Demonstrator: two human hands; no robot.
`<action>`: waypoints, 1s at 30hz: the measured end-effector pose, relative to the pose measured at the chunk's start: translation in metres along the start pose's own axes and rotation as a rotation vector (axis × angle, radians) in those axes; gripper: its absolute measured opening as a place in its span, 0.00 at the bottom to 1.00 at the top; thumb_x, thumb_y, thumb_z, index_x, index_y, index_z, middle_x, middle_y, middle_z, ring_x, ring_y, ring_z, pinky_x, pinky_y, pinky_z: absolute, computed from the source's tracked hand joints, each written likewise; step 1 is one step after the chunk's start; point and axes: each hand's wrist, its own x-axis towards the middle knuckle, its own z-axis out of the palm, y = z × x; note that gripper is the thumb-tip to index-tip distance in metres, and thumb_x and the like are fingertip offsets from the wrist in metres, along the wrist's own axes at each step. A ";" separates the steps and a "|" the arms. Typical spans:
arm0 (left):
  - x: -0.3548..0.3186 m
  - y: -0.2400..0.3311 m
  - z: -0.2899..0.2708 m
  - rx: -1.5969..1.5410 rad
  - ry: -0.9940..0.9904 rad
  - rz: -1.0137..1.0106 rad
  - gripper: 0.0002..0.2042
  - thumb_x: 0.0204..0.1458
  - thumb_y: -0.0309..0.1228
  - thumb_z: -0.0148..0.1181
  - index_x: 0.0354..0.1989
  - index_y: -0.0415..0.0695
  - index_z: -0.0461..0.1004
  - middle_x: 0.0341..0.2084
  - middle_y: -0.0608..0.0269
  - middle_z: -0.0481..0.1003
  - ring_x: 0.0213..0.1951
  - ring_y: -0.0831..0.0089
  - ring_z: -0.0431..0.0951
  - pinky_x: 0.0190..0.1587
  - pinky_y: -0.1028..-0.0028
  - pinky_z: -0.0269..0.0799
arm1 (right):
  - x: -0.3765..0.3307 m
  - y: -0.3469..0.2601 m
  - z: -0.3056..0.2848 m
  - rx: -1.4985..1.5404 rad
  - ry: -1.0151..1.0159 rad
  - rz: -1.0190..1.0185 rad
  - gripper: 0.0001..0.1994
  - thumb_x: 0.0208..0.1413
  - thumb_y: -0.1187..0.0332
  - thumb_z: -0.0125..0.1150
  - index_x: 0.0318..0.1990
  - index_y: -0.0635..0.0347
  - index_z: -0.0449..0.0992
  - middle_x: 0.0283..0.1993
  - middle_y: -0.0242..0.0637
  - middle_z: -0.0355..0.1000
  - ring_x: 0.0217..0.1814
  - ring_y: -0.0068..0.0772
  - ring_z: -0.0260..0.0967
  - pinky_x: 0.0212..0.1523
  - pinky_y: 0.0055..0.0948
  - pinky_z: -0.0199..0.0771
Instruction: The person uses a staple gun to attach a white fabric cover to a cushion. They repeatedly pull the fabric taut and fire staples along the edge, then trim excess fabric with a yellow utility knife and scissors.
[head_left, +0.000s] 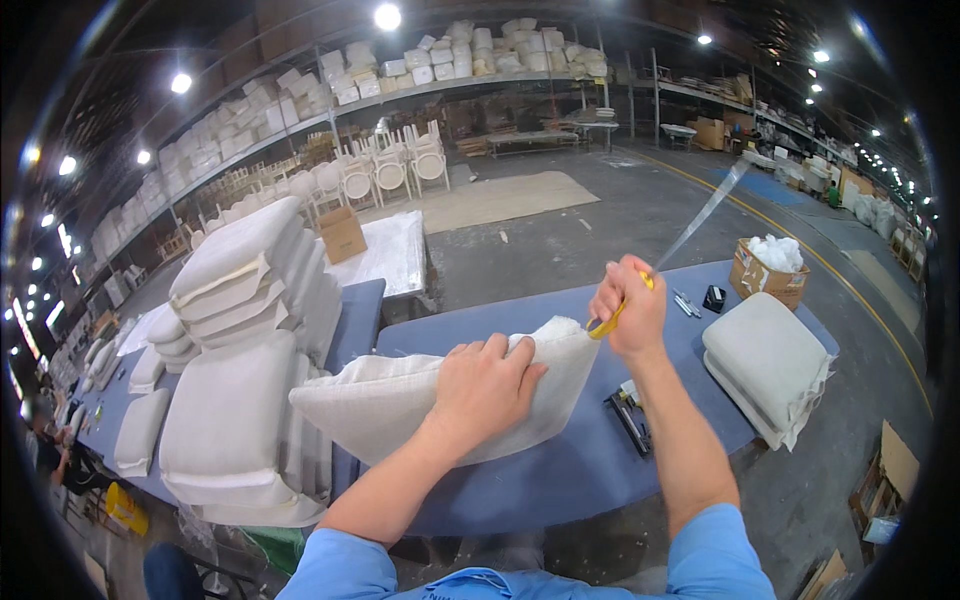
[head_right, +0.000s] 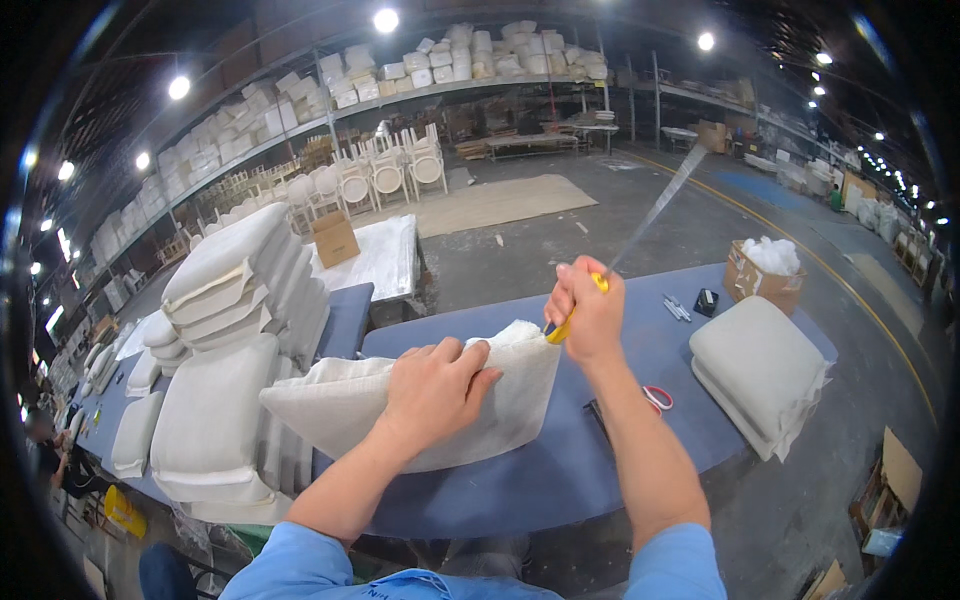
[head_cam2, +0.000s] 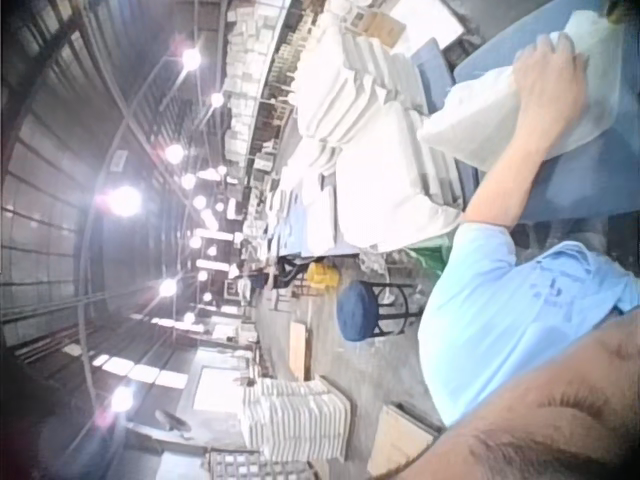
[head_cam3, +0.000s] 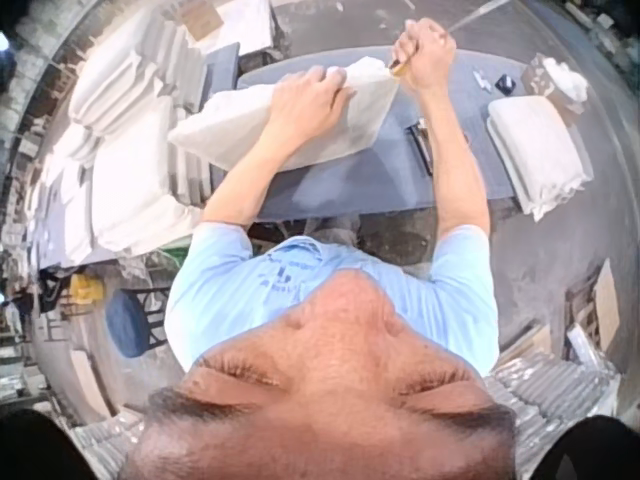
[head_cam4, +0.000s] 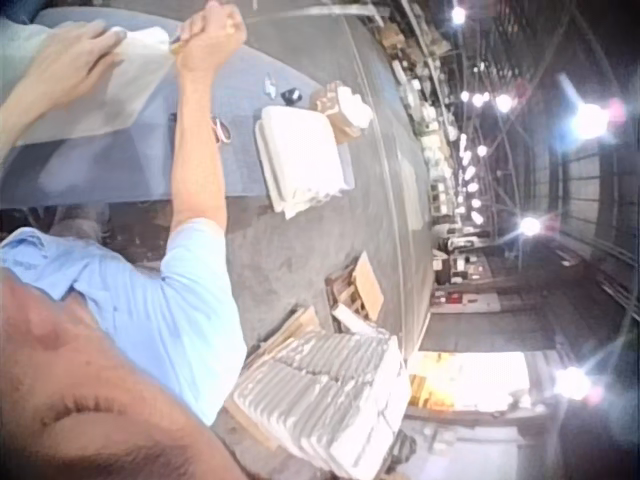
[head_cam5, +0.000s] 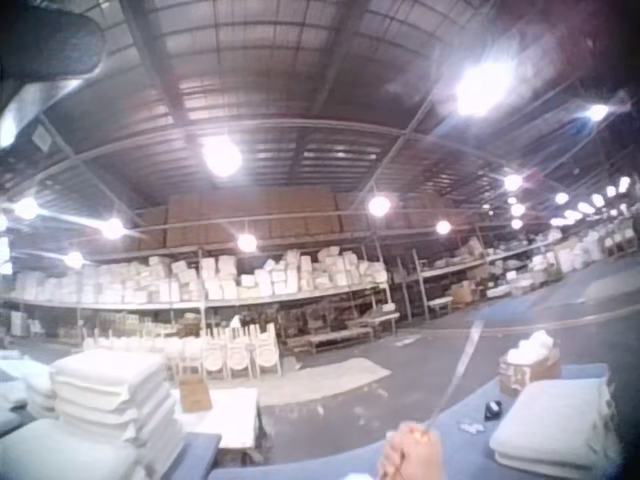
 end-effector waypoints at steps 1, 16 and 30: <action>-0.002 -0.002 -0.001 0.003 -0.003 0.001 0.15 0.67 0.46 0.68 0.52 0.50 0.85 0.28 0.62 0.78 0.30 0.57 0.84 0.37 0.56 0.78 | -0.001 -0.002 0.000 -0.045 0.019 0.033 0.18 0.70 0.68 0.67 0.27 0.50 0.67 0.19 0.28 0.63 0.19 0.23 0.61 0.25 0.31 0.66; -0.117 -0.106 -0.081 0.301 0.020 -0.240 0.21 0.71 0.46 0.61 0.67 0.56 0.84 0.67 0.55 0.80 0.75 0.43 0.72 0.83 0.37 0.46 | -0.117 0.101 -0.069 -0.236 0.236 0.420 0.31 0.80 0.45 0.60 0.72 0.64 0.75 0.55 0.39 0.84 0.27 0.31 0.82 0.24 0.27 0.73; -0.169 -0.010 -0.082 -0.948 0.611 -0.576 0.34 0.70 0.48 0.68 0.72 0.32 0.72 0.63 0.42 0.82 0.64 0.56 0.81 0.74 0.55 0.69 | -0.004 0.095 -0.057 -0.340 0.326 0.114 0.24 0.78 0.45 0.62 0.48 0.62 0.83 0.28 0.28 0.72 0.18 0.23 0.67 0.21 0.28 0.66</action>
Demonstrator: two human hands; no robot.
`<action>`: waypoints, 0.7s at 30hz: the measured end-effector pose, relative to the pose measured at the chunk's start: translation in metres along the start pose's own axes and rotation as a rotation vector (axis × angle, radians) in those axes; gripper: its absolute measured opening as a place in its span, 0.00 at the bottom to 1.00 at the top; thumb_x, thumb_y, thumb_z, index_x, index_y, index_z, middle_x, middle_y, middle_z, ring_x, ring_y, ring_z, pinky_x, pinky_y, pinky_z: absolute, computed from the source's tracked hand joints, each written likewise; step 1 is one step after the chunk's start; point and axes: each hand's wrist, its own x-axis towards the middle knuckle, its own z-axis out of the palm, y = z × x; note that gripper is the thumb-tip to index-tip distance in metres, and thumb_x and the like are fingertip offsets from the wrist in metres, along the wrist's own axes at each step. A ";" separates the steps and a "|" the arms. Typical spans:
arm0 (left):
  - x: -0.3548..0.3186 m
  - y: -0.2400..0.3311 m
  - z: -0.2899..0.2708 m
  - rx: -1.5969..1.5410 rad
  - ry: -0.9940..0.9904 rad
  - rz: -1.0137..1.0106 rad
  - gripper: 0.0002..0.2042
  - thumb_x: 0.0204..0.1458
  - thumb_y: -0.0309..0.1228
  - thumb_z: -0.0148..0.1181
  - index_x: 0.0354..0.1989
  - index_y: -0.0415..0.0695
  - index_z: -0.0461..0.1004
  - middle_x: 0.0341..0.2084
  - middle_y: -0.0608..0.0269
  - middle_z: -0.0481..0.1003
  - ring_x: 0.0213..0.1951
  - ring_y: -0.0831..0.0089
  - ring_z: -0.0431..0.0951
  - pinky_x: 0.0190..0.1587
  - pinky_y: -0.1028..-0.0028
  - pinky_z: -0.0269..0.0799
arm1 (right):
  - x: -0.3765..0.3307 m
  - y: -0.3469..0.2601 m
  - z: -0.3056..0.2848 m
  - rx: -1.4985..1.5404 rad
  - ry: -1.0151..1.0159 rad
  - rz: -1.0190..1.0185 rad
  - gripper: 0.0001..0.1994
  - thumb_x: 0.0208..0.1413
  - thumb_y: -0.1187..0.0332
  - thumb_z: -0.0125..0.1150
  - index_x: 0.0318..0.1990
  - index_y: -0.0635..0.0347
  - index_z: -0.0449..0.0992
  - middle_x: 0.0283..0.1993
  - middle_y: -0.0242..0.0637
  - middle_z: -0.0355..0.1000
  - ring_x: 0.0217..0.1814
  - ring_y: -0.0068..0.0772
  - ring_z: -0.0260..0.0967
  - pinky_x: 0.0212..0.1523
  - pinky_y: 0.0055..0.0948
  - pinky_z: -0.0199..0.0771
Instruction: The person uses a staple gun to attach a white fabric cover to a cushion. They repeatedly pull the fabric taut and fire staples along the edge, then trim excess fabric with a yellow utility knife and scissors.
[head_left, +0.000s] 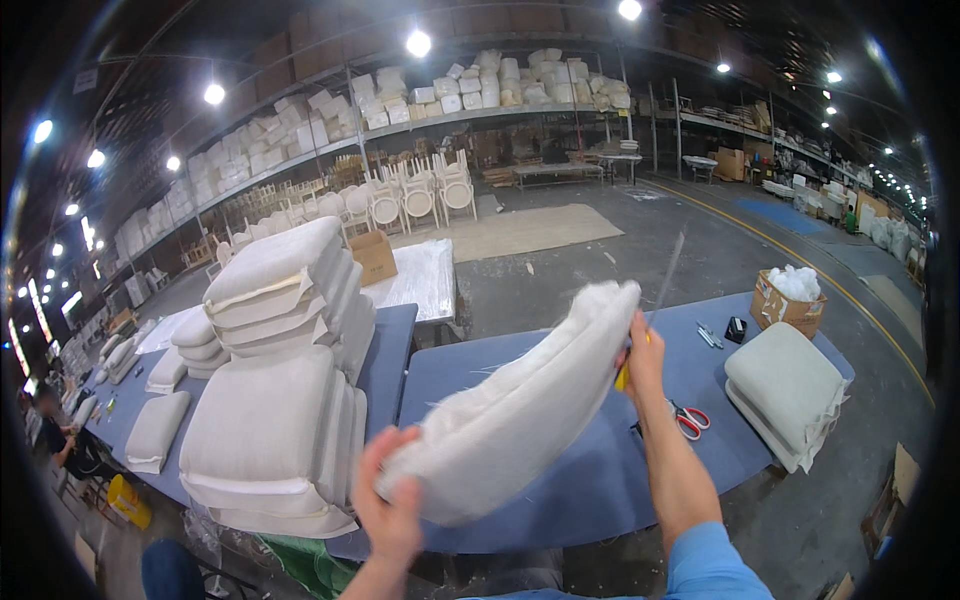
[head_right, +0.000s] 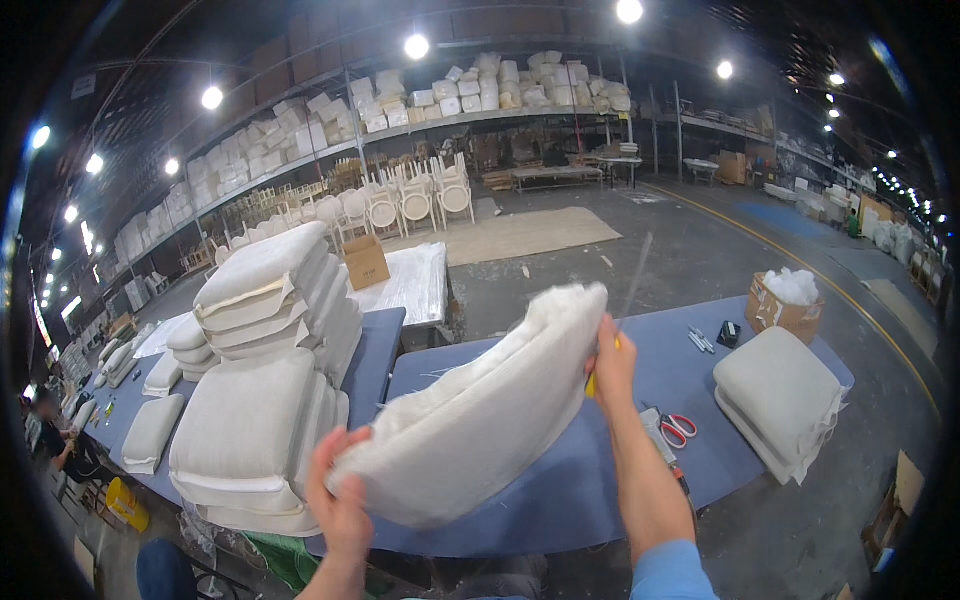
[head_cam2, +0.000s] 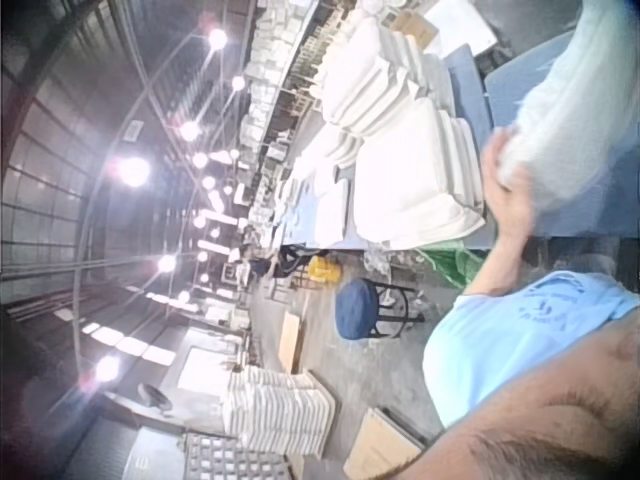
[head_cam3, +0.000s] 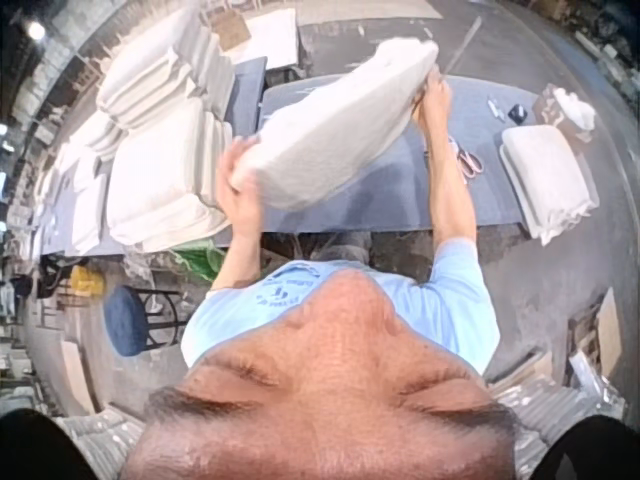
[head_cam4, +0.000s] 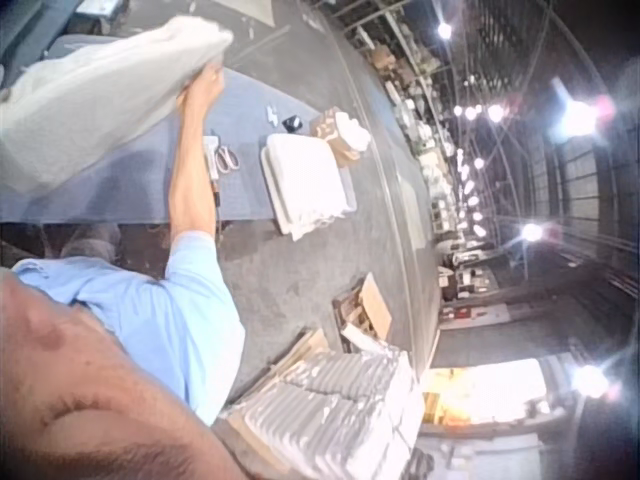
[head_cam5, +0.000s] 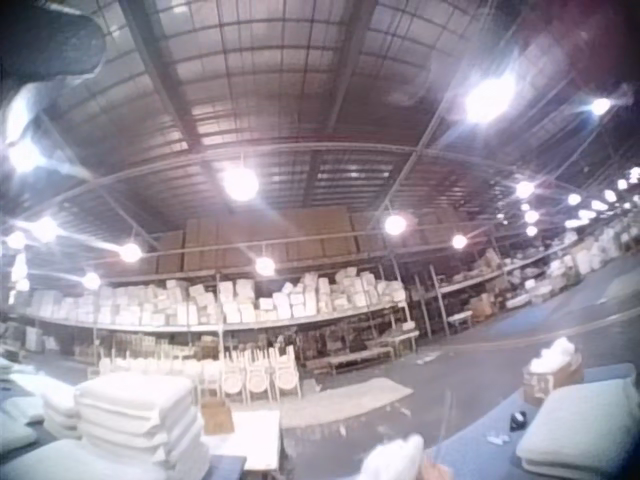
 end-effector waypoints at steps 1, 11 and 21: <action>-0.009 0.014 0.005 0.237 -0.170 0.175 0.33 0.70 0.44 0.68 0.76 0.34 0.69 0.67 0.38 0.78 0.71 0.52 0.76 0.74 0.52 0.70 | 0.016 -0.015 0.012 -0.025 -0.027 -0.037 0.24 0.78 0.45 0.63 0.50 0.63 0.84 0.28 0.28 0.72 0.19 0.23 0.67 0.21 0.29 0.66; 0.059 -0.063 0.103 -0.212 -0.697 0.267 0.35 0.73 0.64 0.51 0.54 0.39 0.86 0.73 0.43 0.75 0.85 0.35 0.53 0.85 0.40 0.38 | -0.058 0.000 -0.027 -0.276 -0.317 0.326 0.35 0.74 0.40 0.65 0.67 0.68 0.80 0.69 0.44 0.81 0.27 0.29 0.80 0.25 0.29 0.73; 0.071 -0.074 0.165 -0.348 -0.582 0.158 0.45 0.81 0.57 0.21 0.35 0.39 0.86 0.42 0.51 0.86 0.70 0.47 0.71 0.83 0.44 0.45 | -0.173 0.020 -0.010 -0.069 -0.259 0.339 0.22 0.80 0.52 0.61 0.56 0.64 0.88 0.40 0.29 0.83 0.31 0.18 0.74 0.30 0.25 0.71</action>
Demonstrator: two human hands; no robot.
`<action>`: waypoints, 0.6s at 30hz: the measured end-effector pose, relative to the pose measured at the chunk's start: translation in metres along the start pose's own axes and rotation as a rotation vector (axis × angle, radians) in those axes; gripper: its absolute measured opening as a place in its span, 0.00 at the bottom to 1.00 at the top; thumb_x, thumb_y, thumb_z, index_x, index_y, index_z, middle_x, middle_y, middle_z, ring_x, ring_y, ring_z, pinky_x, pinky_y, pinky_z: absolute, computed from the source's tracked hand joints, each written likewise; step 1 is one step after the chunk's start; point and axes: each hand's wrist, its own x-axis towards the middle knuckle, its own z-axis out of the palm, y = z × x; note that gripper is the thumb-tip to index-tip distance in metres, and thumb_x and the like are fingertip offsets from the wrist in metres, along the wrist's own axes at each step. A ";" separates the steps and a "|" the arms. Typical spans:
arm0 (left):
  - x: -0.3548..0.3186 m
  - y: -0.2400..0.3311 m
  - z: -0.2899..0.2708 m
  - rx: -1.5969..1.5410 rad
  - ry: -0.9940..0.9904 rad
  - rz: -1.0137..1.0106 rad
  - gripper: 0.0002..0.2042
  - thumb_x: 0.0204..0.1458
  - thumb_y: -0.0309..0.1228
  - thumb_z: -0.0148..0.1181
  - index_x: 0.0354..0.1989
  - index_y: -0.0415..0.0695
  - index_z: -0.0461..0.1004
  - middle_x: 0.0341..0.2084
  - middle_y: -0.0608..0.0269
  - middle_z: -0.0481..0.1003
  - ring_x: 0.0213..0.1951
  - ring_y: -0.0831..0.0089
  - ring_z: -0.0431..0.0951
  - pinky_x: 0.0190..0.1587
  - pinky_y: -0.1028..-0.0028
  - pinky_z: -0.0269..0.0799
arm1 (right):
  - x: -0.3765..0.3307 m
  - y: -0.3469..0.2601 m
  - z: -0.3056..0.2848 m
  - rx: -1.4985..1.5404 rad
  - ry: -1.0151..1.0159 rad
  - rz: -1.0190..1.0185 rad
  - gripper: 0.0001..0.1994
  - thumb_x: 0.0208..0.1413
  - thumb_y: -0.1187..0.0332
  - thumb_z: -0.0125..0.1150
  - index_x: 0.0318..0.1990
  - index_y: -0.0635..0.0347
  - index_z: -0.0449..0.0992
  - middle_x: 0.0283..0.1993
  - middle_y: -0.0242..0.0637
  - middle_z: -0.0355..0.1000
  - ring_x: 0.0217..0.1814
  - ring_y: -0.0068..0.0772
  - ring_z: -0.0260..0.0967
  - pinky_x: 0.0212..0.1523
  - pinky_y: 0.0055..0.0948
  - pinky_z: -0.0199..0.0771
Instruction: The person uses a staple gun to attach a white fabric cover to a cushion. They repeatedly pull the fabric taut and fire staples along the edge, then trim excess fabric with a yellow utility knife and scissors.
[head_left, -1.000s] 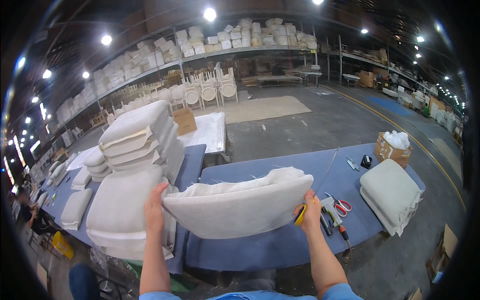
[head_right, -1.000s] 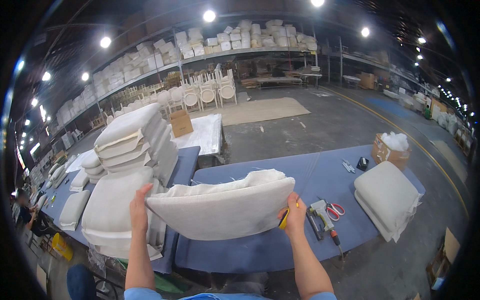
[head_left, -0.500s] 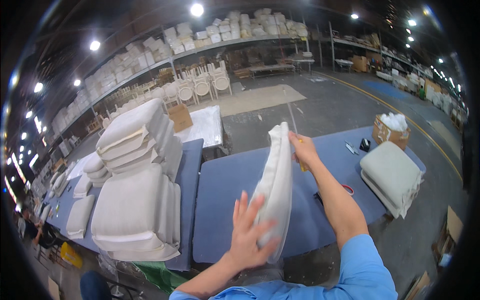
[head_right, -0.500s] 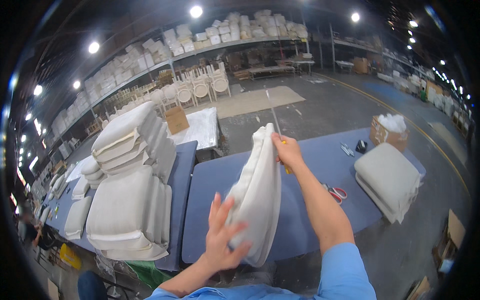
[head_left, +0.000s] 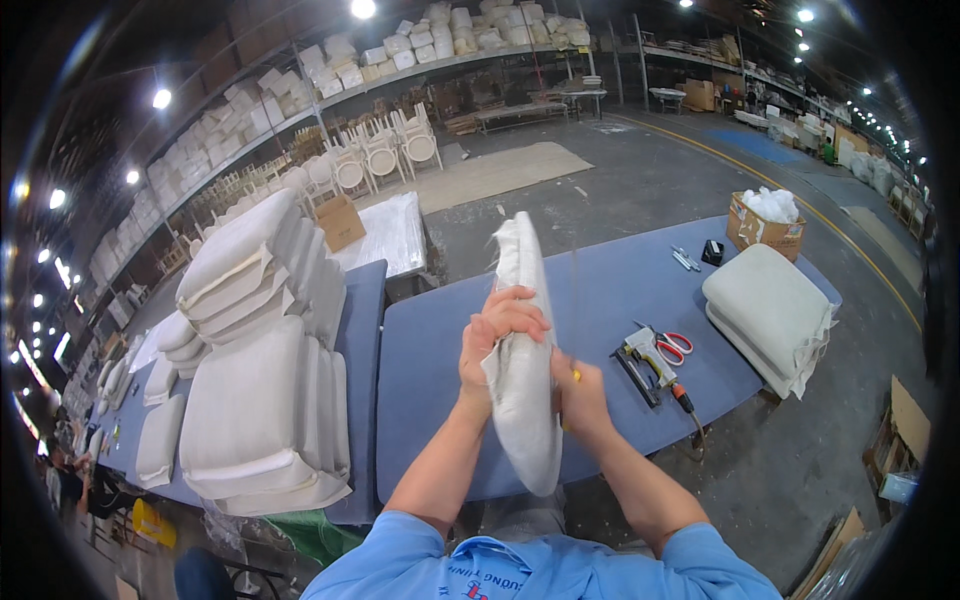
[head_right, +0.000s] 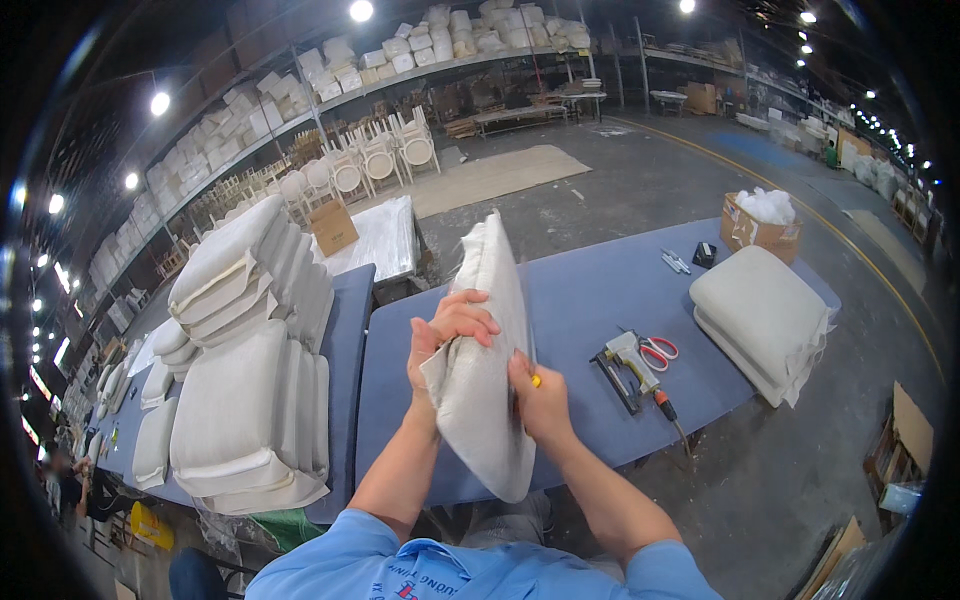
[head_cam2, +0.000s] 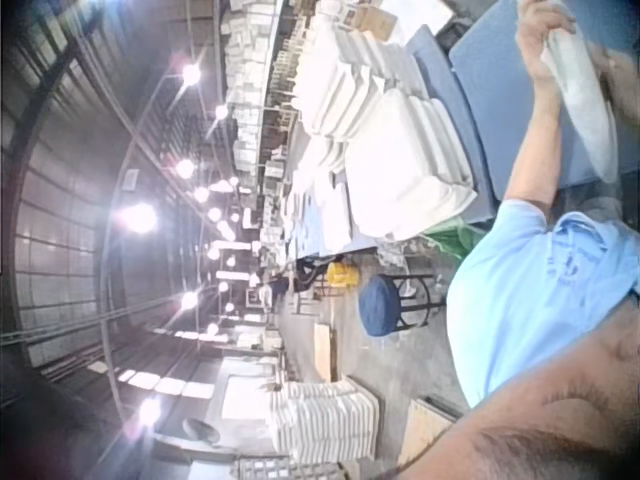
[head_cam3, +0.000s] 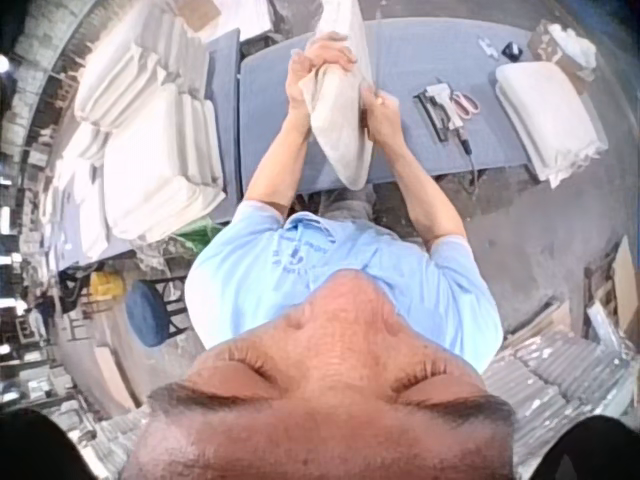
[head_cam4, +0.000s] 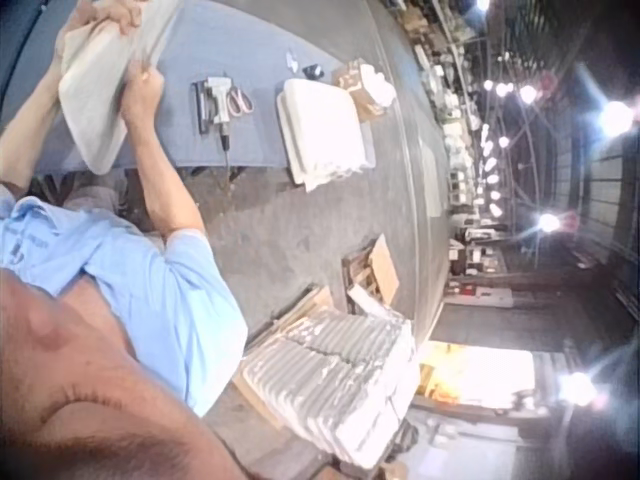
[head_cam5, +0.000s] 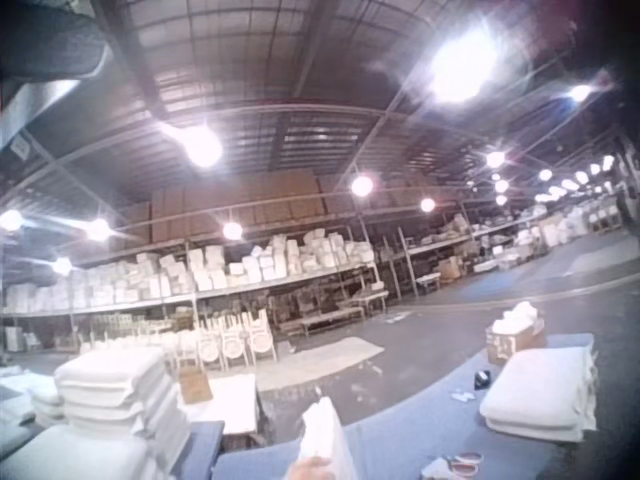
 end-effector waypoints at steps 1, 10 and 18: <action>0.004 0.004 0.016 0.051 0.061 0.020 0.43 0.81 0.55 0.23 0.33 0.40 0.86 0.40 0.52 0.86 0.68 0.48 0.73 0.83 0.44 0.44 | 0.007 -0.001 -0.010 0.028 -0.022 -0.018 0.21 0.80 0.53 0.61 0.53 0.64 0.88 0.37 0.27 0.81 0.32 0.17 0.74 0.32 0.25 0.72; 0.005 0.033 0.088 0.886 0.142 0.137 0.10 0.67 0.34 0.60 0.36 0.44 0.82 0.37 0.58 0.80 0.51 0.51 0.79 0.83 0.41 0.42 | 0.052 -0.026 -0.052 0.122 0.202 -0.223 0.11 0.75 0.61 0.69 0.49 0.61 0.83 0.39 0.29 0.81 0.35 0.19 0.75 0.38 0.25 0.77; 0.023 0.035 0.057 0.882 -0.199 0.298 0.11 0.66 0.35 0.60 0.35 0.43 0.83 0.35 0.58 0.83 0.43 0.54 0.80 0.54 0.55 0.69 | -0.026 -0.122 -0.115 0.583 0.103 -0.463 0.25 0.82 0.42 0.54 0.35 0.51 0.68 0.25 0.30 0.65 0.24 0.28 0.66 0.32 0.34 0.73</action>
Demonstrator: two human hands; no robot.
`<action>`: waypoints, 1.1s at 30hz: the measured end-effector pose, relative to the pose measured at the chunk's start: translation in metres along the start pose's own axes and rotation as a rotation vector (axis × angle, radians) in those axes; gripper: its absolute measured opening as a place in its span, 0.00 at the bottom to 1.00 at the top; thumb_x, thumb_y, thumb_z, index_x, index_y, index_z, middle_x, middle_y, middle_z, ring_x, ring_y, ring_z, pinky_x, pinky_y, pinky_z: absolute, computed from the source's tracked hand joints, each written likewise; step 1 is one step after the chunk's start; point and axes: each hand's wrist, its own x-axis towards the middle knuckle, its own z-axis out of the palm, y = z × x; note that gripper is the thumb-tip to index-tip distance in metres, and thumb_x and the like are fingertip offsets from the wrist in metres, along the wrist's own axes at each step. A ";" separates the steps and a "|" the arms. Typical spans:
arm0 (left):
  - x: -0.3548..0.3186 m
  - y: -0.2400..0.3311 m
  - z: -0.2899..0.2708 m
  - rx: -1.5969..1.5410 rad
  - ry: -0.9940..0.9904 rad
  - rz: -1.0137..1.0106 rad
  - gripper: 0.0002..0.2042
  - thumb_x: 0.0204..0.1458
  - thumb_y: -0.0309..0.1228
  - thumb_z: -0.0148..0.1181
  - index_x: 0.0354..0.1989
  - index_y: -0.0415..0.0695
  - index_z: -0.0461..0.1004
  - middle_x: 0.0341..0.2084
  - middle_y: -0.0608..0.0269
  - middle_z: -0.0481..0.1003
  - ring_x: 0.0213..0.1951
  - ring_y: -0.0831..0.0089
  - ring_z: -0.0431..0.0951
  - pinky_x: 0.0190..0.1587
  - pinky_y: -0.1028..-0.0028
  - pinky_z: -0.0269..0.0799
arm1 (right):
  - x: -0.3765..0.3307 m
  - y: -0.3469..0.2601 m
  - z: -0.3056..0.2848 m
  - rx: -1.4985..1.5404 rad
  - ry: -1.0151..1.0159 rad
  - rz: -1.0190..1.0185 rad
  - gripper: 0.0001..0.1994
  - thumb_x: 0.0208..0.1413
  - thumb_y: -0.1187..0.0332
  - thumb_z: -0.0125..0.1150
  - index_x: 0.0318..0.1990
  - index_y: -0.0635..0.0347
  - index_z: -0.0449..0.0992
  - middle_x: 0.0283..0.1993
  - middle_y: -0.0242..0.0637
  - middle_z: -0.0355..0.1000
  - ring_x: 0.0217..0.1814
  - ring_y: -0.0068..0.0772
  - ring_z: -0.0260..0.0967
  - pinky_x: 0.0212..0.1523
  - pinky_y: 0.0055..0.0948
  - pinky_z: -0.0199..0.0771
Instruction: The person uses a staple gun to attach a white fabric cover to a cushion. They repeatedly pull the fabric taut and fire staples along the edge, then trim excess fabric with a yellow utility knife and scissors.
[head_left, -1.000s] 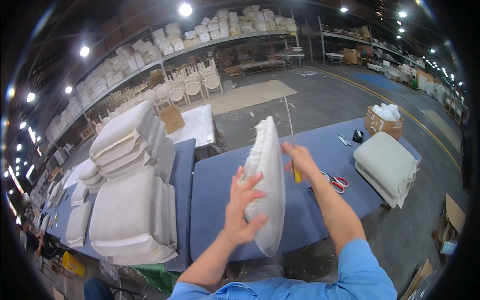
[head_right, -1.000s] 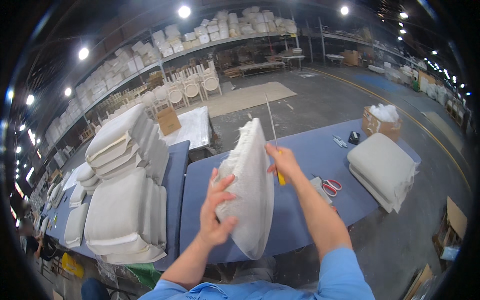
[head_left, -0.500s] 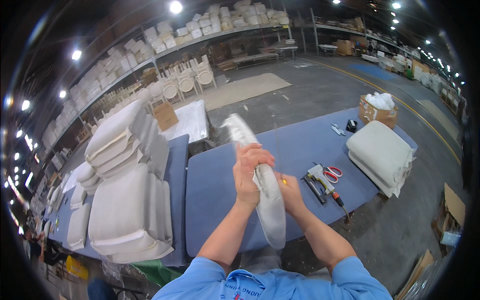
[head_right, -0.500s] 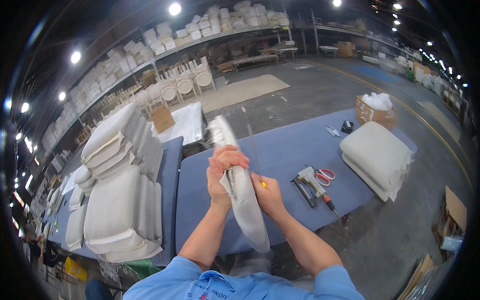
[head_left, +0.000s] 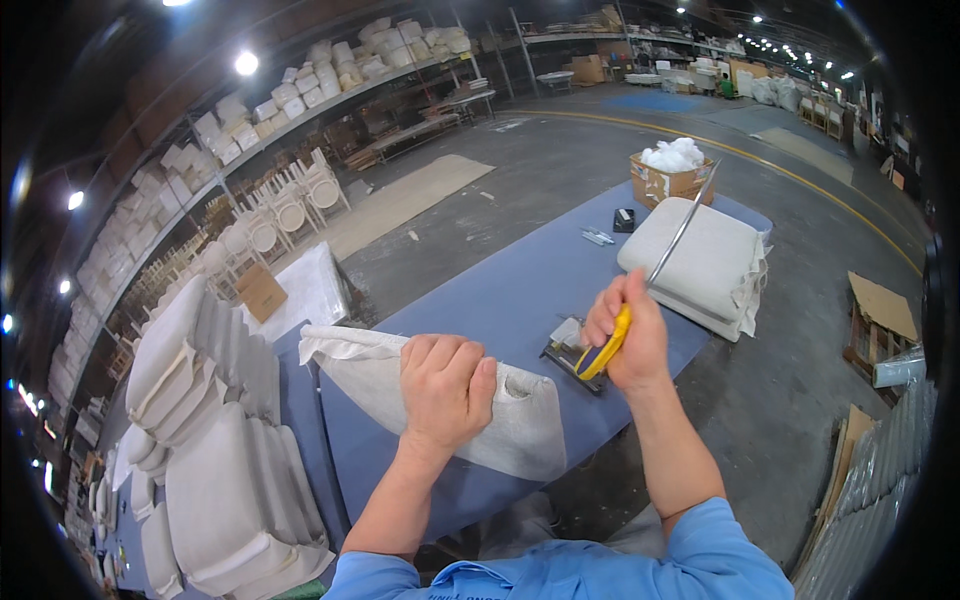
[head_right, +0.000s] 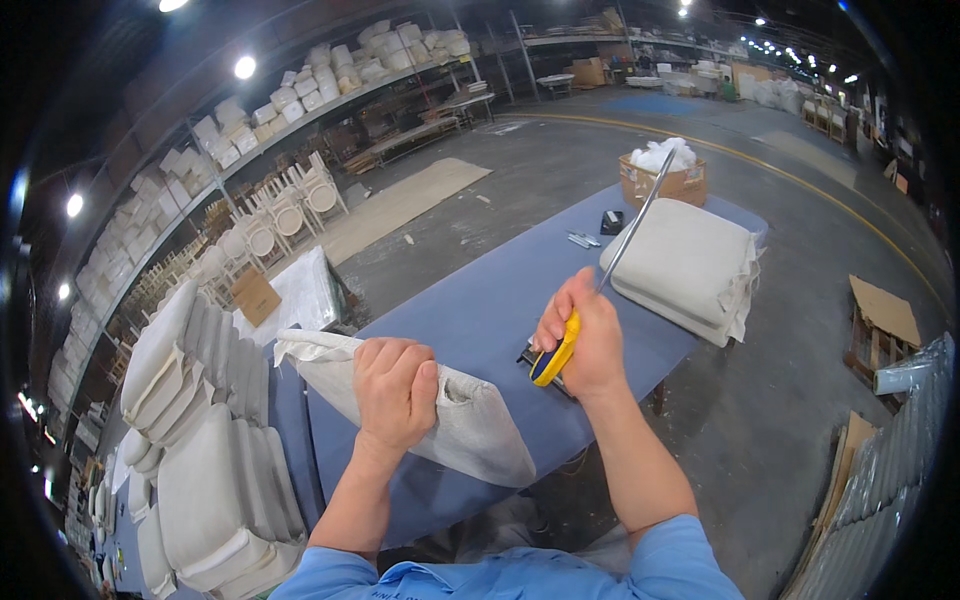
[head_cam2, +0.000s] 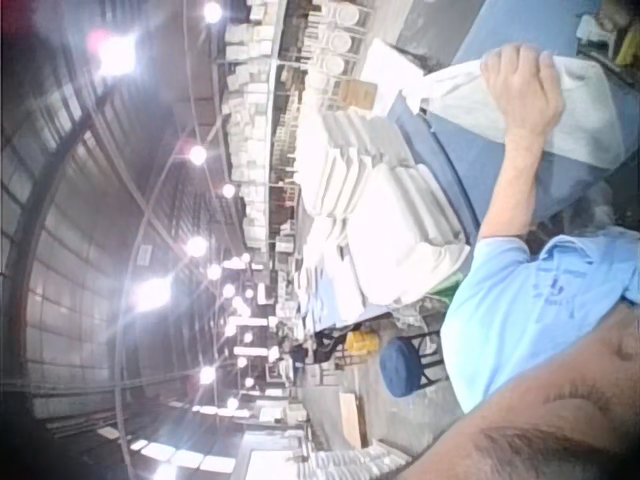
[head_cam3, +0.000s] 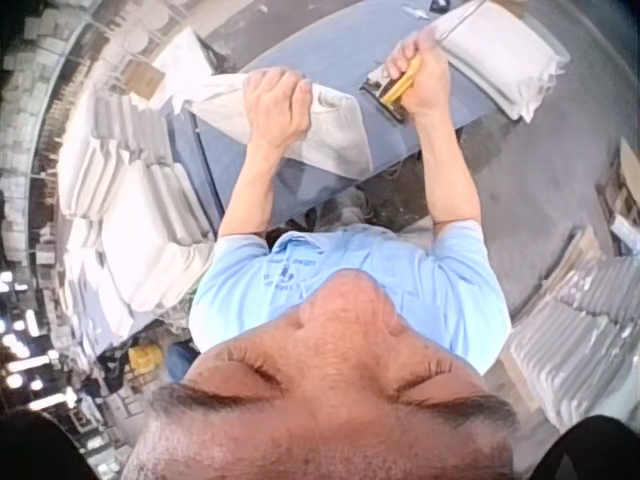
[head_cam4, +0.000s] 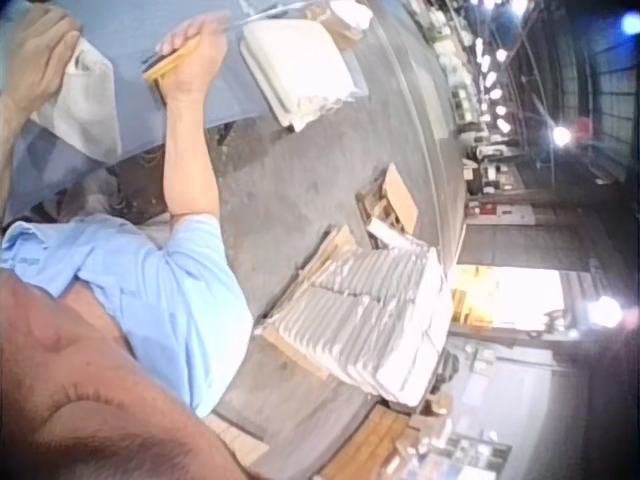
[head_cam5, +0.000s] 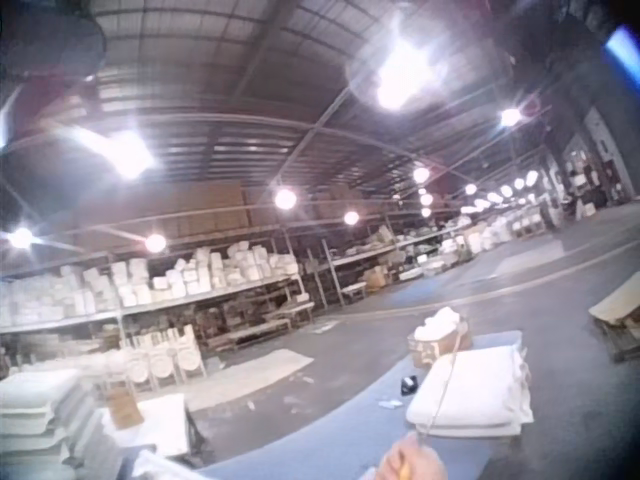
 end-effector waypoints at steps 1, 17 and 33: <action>0.001 -0.001 0.003 -0.003 0.031 0.034 0.11 0.66 0.34 0.59 0.35 0.43 0.83 0.35 0.58 0.83 0.42 0.54 0.80 0.50 0.56 0.69 | -0.002 -0.015 0.011 -0.014 -0.060 -0.002 0.26 0.82 0.41 0.51 0.34 0.50 0.67 0.24 0.30 0.64 0.23 0.29 0.65 0.32 0.35 0.73; -0.004 -0.003 0.014 -0.003 0.082 0.020 0.10 0.66 0.33 0.58 0.33 0.44 0.82 0.32 0.59 0.81 0.39 0.53 0.79 0.51 0.56 0.69 | 0.012 -0.081 0.108 -0.017 -0.411 -0.184 0.22 0.81 0.56 0.57 0.29 0.52 0.67 0.18 0.30 0.61 0.16 0.27 0.60 0.23 0.33 0.69; 0.005 -0.009 0.017 -0.014 0.000 0.003 0.07 0.62 0.33 0.66 0.33 0.45 0.83 0.31 0.60 0.79 0.40 0.54 0.78 0.51 0.54 0.70 | 0.007 -0.043 0.081 -0.230 -0.195 0.001 0.17 0.76 0.60 0.66 0.32 0.54 0.72 0.21 0.28 0.66 0.19 0.24 0.63 0.22 0.30 0.66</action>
